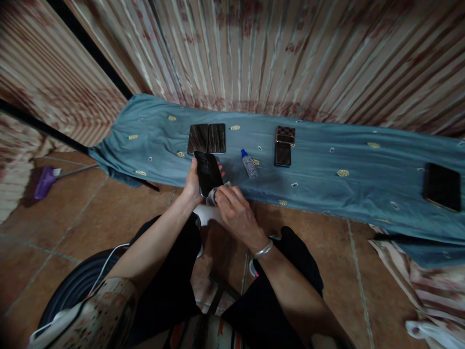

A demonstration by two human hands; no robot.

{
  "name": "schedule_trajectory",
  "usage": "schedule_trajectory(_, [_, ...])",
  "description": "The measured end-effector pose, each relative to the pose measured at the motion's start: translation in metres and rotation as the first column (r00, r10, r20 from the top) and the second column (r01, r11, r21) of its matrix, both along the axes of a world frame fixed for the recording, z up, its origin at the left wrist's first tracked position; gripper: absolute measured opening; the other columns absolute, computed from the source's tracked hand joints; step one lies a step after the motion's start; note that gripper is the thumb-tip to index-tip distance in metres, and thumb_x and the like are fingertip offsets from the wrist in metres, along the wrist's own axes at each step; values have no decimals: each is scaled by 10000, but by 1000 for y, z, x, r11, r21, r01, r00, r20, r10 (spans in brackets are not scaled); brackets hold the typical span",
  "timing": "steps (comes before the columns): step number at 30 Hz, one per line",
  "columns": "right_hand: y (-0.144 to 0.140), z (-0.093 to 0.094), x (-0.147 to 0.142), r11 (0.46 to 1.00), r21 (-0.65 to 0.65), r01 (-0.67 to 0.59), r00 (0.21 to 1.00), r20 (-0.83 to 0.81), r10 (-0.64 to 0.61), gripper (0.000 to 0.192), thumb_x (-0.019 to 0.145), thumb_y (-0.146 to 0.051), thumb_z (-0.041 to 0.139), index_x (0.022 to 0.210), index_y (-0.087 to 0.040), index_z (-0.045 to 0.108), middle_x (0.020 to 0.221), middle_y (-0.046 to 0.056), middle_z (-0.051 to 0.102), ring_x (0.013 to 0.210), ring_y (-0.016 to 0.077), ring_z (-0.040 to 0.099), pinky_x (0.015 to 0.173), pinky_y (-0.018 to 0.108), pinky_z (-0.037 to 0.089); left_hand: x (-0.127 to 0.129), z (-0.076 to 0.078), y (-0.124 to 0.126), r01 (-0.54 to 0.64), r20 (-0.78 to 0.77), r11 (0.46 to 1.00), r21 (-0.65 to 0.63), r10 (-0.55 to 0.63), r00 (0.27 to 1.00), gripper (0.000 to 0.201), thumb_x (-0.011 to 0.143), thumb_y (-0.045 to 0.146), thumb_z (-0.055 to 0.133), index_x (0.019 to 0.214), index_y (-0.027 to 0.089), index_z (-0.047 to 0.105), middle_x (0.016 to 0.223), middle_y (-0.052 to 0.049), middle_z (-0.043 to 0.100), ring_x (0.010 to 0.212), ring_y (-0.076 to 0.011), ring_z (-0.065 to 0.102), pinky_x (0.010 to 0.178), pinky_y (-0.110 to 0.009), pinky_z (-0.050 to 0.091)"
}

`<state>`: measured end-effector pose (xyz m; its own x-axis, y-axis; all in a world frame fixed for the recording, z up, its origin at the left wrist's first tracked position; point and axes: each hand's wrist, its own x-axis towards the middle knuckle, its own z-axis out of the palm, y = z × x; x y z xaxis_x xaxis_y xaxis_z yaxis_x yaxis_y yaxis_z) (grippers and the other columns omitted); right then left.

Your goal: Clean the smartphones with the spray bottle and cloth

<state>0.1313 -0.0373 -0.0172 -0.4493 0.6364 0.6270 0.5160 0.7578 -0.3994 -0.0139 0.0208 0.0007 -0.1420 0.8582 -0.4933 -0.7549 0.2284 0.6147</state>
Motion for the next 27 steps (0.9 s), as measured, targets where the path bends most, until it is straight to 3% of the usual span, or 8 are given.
schedule_trajectory(7, [-1, -1, -12, 999, -9, -47, 997, -62, 46, 284, 1007, -172, 453, 1158, -183, 693, 1100, 114, 727, 1002, 222, 662, 919, 396, 558, 8, 5, -1, -20, -72, 999, -28, 18, 997, 597, 996, 573, 309, 1134, 117, 669, 785, -82, 732, 851, -215, 731, 873, -348, 568])
schedule_trajectory(13, [4, -7, -16, 999, -10, -46, 990, -135, 44, 290, 999, -145, 462, 1183, -171, 685, 1119, 126, 721, 1015, 223, 645, 905, 382, 563, 12, 0, -2, 50, -80, 998, -24, -51, 995, 705, 936, 700, 314, 1094, 134, 703, 754, -84, 726, 773, -221, 723, 771, -329, 576])
schedule_trajectory(21, [15, -9, -16, 999, -7, 44, 993, -109, -44, 296, 1009, -166, 449, 1175, -179, 693, 1144, 120, 714, 1037, 227, 639, 962, 401, 548, 25, 10, -18, 128, 64, 991, -33, -125, 990, 659, 991, 608, 275, 1123, 142, 720, 817, -74, 750, 885, -230, 726, 814, -323, 575])
schedule_trajectory(27, [28, -8, -14, 995, 13, 100, 987, -128, -97, 284, 1013, -163, 442, 1116, -146, 706, 1113, 130, 726, 1022, 227, 637, 963, 387, 541, 33, 8, -26, 120, 37, 992, -26, -119, 992, 555, 1006, 515, 367, 1129, 98, 711, 854, -69, 747, 924, -200, 719, 841, -276, 558])
